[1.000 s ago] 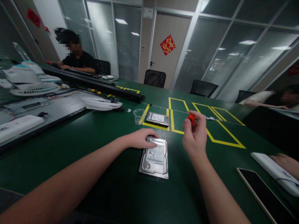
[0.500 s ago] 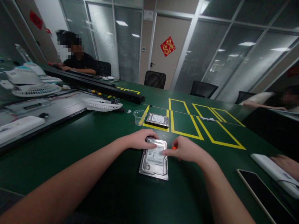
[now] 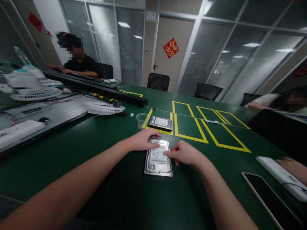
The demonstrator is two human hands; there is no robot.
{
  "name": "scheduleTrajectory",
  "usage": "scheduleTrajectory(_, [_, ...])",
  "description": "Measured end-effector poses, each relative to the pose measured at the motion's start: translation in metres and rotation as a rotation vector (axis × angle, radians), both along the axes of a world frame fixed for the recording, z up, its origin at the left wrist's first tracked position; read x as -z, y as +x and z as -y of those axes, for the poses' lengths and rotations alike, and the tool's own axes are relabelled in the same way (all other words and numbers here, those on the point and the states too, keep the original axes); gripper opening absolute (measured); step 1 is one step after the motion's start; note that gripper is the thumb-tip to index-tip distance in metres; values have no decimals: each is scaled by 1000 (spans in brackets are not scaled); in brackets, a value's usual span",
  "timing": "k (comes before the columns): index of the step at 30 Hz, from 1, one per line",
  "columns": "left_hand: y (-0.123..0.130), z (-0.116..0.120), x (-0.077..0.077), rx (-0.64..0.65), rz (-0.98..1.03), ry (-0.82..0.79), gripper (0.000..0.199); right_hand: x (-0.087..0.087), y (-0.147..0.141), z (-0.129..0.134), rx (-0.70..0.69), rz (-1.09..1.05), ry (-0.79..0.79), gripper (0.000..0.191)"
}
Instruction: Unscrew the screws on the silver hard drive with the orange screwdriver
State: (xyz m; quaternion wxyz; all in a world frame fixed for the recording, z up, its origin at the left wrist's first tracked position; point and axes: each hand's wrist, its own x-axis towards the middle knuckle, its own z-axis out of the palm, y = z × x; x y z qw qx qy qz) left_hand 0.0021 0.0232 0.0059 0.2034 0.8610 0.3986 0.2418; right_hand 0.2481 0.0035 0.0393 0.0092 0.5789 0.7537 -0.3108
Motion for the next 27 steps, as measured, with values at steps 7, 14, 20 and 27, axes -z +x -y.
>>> scheduleTrajectory(7, [3,-4,2,-63,7,54,45,7,-6,0,39,-80,-36,41])
scheduleTrajectory(14, [-24,-7,-26,-260,-12,120,28,11,-10,1,59,-83,-41,48])
scheduleTrajectory(20, [-51,-7,-36,-286,-287,52,15,9,-10,1,52,-82,-87,51])
scheduleTrajectory(27, [-43,-11,-21,-318,-413,51,16,8,-8,3,40,-117,-146,50])
